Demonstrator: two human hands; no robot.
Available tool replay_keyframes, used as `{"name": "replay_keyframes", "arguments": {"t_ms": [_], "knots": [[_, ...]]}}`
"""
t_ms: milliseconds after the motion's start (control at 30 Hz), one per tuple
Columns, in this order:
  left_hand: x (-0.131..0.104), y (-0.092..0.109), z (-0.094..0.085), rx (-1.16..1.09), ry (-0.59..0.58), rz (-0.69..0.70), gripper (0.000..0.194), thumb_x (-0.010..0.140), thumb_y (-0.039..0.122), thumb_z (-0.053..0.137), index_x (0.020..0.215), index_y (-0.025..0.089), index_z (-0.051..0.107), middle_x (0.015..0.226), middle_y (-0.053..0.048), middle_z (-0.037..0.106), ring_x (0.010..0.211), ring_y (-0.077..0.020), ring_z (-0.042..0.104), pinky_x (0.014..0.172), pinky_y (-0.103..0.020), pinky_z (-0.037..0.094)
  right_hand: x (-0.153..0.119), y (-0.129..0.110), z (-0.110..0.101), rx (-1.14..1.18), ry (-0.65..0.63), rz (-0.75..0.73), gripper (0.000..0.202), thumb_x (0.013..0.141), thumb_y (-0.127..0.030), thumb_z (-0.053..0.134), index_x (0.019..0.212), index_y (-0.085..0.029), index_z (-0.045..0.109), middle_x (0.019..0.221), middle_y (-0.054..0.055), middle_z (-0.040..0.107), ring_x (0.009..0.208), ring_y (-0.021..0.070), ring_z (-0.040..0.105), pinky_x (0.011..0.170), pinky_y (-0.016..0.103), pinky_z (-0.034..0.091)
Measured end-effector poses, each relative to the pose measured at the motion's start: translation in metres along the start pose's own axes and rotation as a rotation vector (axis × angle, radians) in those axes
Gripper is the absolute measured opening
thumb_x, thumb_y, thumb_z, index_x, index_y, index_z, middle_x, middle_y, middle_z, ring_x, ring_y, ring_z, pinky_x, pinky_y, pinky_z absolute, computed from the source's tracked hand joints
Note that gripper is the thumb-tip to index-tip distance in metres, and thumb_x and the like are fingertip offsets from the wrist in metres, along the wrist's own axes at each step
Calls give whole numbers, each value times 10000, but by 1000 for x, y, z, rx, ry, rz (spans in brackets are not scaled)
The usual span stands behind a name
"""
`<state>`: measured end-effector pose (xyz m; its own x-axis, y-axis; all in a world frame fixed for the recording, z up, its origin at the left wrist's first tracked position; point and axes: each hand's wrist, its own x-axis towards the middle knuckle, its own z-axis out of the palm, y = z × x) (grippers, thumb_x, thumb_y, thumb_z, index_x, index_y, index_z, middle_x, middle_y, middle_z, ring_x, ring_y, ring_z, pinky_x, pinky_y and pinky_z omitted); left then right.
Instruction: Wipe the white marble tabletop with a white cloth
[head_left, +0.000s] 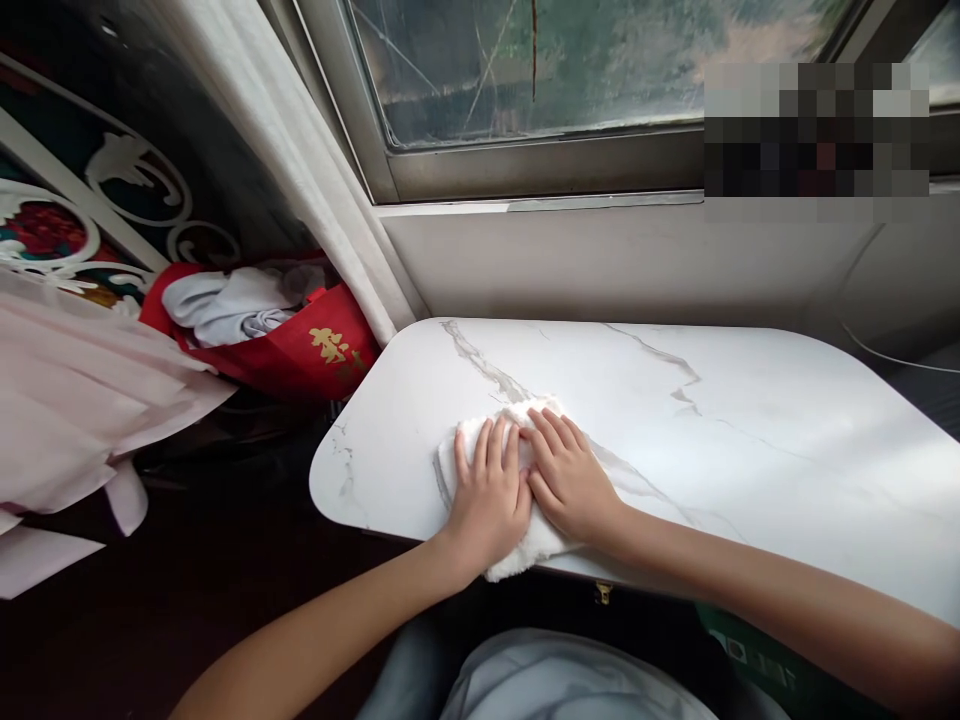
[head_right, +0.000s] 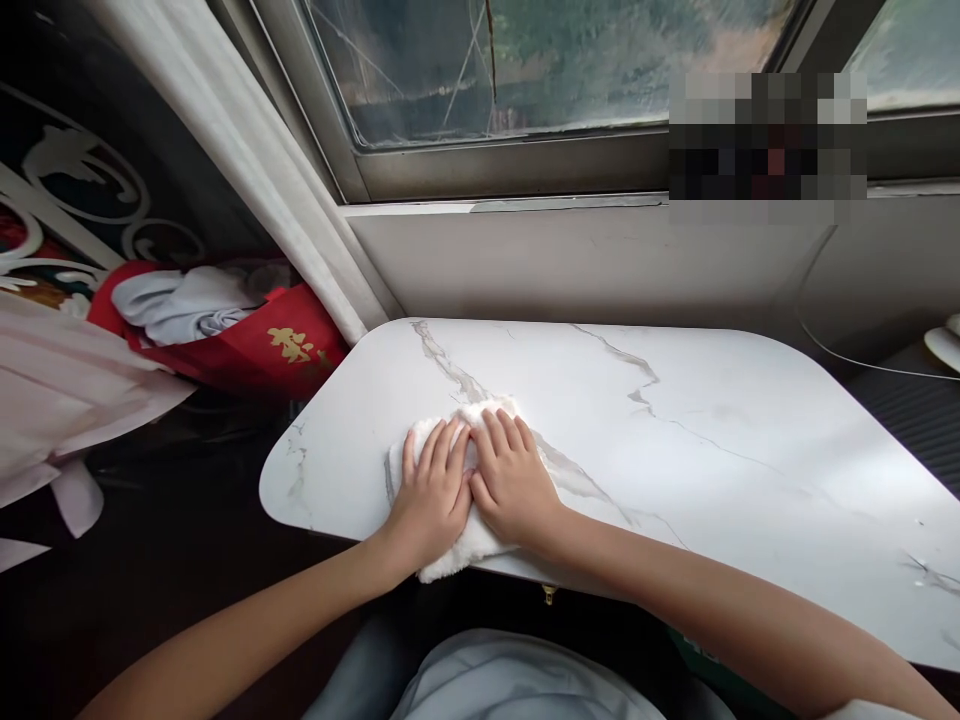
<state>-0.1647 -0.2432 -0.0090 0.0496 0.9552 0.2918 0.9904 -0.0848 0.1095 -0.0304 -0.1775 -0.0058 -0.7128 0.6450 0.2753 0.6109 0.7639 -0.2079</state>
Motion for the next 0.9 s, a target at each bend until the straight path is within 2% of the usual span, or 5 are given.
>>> {"name": "replay_keyframes", "arguments": {"t_ms": [133, 267, 400, 633, 900], "knots": [[3, 0, -1, -10, -27, -1, 531, 913, 214, 332, 1424, 71, 350, 1512, -181, 326, 1406, -318, 268, 1142, -594, 152, 1, 2, -1, 4, -8, -4, 501, 916, -289, 318, 1353, -93, 466, 1463, 150, 409, 1369, 309, 300, 1130, 501, 243], [23, -4, 2, -18, -73, -26, 518, 920, 216, 306, 1412, 65, 365, 1509, -171, 337, 1402, -310, 277, 1140, -596, 158, 18, 13, 1, 9, 16, 9, 476, 898, -258, 330, 1305, -78, 501, 1431, 155, 444, 1333, 316, 338, 1114, 484, 259], [59, -9, 11, -13, -86, -85, 508, 930, 219, 285, 1416, 93, 363, 1507, -143, 352, 1399, -288, 287, 1147, -581, 153, 47, 37, 7, 18, 76, 1, 435, 871, -217, 350, 1239, -79, 536, 1381, 162, 489, 1281, 304, 390, 1084, 450, 295], [137, -26, 35, -16, -48, -129, 469, 947, 248, 277, 1396, 190, 401, 1485, -84, 403, 1381, -248, 325, 1154, -549, 166, 109, 88, 18, 56, 149, 56, 372, 836, -180, 367, 1147, -128, 563, 1267, 149, 566, 1200, 277, 459, 1033, 406, 340], [198, -46, 51, -82, -27, -139, 433, 953, 256, 271, 1355, 255, 432, 1452, -40, 446, 1354, -198, 359, 1166, -498, 154, 157, 119, 25, 41, 197, 165, 345, 829, -156, 348, 1089, -158, 574, 1173, 130, 610, 1081, 273, 517, 957, 398, 376]]}}
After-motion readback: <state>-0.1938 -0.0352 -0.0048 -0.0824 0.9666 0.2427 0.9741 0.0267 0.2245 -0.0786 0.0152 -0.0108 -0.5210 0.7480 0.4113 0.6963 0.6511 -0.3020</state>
